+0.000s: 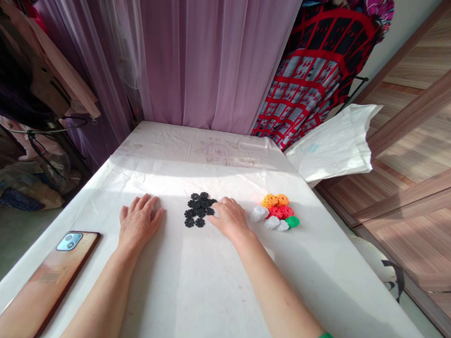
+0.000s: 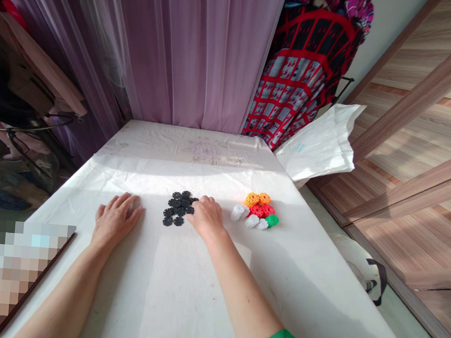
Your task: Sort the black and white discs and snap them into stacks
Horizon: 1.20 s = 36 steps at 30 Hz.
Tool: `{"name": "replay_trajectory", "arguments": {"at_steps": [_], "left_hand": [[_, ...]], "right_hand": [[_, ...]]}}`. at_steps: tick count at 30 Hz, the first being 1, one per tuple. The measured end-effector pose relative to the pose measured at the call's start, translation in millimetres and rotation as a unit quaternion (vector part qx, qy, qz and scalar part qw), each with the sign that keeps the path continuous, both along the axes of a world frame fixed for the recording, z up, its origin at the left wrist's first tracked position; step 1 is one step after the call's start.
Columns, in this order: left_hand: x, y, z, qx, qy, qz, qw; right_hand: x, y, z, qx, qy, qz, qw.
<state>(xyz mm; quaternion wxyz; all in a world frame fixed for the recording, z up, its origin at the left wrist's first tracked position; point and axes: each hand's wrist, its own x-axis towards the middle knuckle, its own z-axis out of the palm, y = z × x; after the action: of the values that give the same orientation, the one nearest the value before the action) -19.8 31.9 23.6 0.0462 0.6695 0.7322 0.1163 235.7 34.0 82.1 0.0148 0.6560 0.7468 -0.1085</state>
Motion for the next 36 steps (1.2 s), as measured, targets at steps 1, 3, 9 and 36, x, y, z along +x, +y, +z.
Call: {"name": "replay_trajectory", "arguments": {"at_steps": [1, 3, 9, 36], "left_hand": [[-0.1, 0.1, -0.1, 0.001, 0.002, 0.000, 1.000], [-0.3, 0.3, -0.5, 0.004, 0.004, 0.001, 1.000], [-0.9, 0.8, -2.0, -0.002, 0.001, 0.000, 1.000], [0.1, 1.4, -1.8, -0.004, -0.004, 0.006, 1.000]], "right_hand": [[-4.7, 2.5, -1.3, -0.007, -0.004, 0.002, 1.000], [-11.5, 6.7, -3.5, -0.018, -0.001, -0.006, 1.000], [-22.5, 11.4, -0.8, -0.043, 0.007, -0.027, 0.999], [47.3, -15.3, 1.2, -0.020, 0.039, -0.094, 0.995]]}}
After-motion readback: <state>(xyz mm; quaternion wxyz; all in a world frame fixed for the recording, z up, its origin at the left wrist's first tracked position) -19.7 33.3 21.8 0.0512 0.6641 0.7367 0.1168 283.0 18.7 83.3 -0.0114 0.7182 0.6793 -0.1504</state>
